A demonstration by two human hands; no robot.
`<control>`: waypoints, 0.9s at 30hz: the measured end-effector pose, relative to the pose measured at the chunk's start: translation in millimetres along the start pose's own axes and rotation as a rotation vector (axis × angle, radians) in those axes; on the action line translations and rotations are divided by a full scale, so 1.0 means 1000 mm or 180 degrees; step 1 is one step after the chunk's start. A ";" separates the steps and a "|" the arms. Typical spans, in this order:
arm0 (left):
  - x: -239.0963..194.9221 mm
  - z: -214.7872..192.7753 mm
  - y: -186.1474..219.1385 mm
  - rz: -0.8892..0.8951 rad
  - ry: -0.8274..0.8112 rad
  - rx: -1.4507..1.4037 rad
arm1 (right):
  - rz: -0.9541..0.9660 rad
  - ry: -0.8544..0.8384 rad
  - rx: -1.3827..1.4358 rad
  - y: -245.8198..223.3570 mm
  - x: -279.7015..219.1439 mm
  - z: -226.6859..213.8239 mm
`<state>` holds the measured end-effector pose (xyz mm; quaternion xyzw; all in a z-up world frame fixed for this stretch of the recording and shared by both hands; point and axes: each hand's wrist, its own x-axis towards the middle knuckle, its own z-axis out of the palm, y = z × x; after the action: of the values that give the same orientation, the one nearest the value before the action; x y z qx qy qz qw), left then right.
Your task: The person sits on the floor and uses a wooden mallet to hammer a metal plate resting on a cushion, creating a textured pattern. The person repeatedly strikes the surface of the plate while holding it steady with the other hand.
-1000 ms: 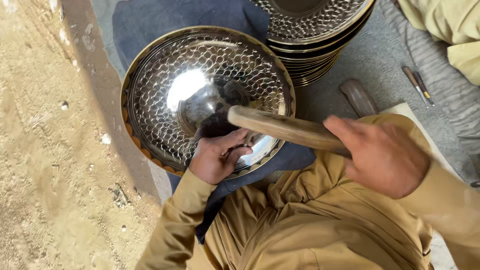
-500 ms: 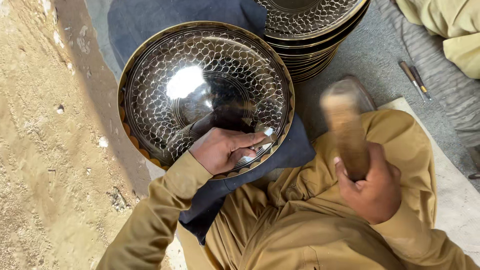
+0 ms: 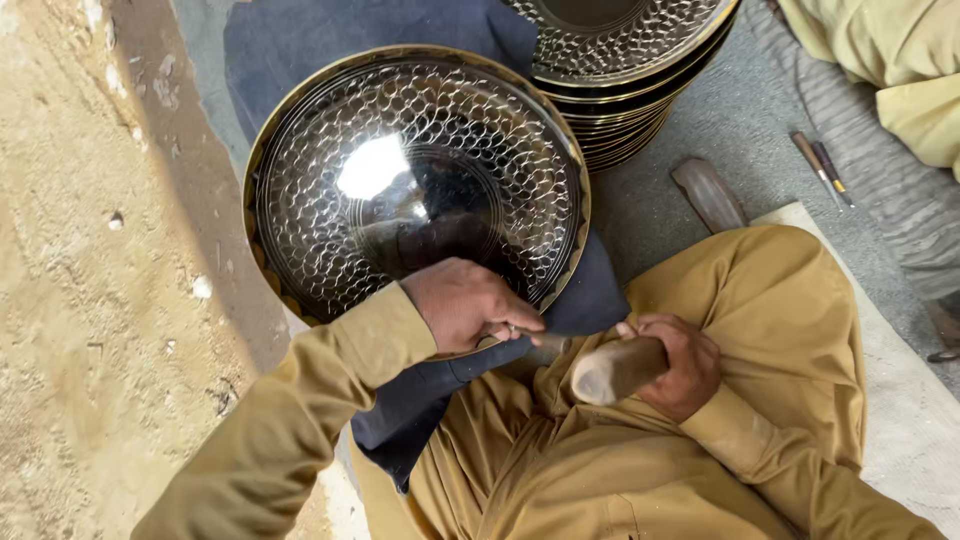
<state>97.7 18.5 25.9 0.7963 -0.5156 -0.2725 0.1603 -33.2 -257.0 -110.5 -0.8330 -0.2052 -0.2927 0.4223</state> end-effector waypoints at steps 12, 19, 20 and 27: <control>-0.028 0.009 0.013 -0.0513 0.1649 -0.0652 | 0.1577 -0.1675 -0.0251 -0.039 0.090 -0.053; -0.036 0.045 0.036 -0.1394 0.2816 -0.1009 | 0.0487 -0.2310 -0.0248 -0.037 0.195 -0.055; -0.034 0.049 0.038 -0.1487 0.3031 -0.1178 | 0.0384 -0.2063 -0.0186 -0.038 0.207 -0.052; -0.029 0.054 0.036 -0.1569 0.3174 -0.1514 | 0.0663 -0.2956 -0.1250 -0.059 0.249 -0.066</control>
<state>29.3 31.6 9.7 0.8664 -0.1036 -0.0033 0.4885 96.9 -254.6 119.7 -0.9548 -0.2282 0.1187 0.1491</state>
